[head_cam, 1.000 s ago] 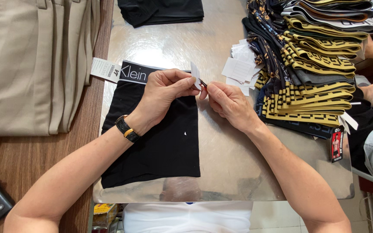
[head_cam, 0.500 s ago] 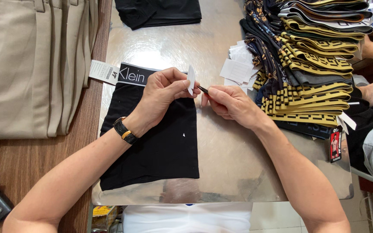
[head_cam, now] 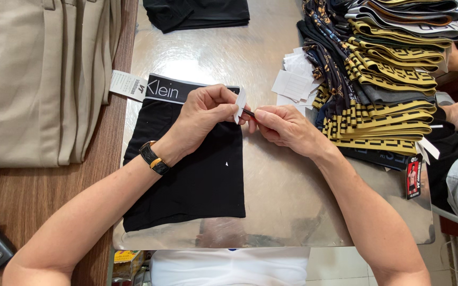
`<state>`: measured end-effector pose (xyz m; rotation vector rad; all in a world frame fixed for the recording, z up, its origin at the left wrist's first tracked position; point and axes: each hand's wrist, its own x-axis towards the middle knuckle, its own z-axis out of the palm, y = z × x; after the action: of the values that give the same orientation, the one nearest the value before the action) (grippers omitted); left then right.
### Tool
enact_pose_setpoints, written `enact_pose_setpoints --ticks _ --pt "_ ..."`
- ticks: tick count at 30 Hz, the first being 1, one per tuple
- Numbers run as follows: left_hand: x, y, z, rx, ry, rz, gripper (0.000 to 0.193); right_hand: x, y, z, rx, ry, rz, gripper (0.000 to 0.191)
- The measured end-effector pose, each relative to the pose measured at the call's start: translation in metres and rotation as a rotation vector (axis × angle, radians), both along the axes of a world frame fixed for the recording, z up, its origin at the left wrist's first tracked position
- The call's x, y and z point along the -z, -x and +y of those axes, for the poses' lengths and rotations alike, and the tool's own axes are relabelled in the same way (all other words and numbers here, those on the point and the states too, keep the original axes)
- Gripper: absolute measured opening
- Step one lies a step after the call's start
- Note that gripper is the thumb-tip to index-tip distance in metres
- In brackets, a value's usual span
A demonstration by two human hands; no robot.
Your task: The person uses a red tagging gun to attach paper tags to the waistbands of black boxer briefs laid on the table, working one garment at a time and setting finished pieces aside. The person occasionally repositions the underwear and reaches for new tags from a pile.
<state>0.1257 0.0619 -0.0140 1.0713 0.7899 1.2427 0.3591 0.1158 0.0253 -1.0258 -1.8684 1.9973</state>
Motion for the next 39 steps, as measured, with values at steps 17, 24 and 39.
enact_pose_setpoints --ticks 17,24,39 --pt "-0.006 0.000 -0.003 -0.020 0.019 -0.043 0.008 0.009 -0.004 -0.001 0.002 0.003 0.071 0.039" --pt "-0.012 -0.002 -0.004 -0.094 -0.006 -0.023 0.013 0.007 0.004 -0.009 0.125 -0.064 0.227 0.035" --pt "-0.002 -0.002 0.001 -0.126 0.079 -0.069 0.015 0.001 0.013 -0.019 0.126 -1.266 -0.160 0.027"
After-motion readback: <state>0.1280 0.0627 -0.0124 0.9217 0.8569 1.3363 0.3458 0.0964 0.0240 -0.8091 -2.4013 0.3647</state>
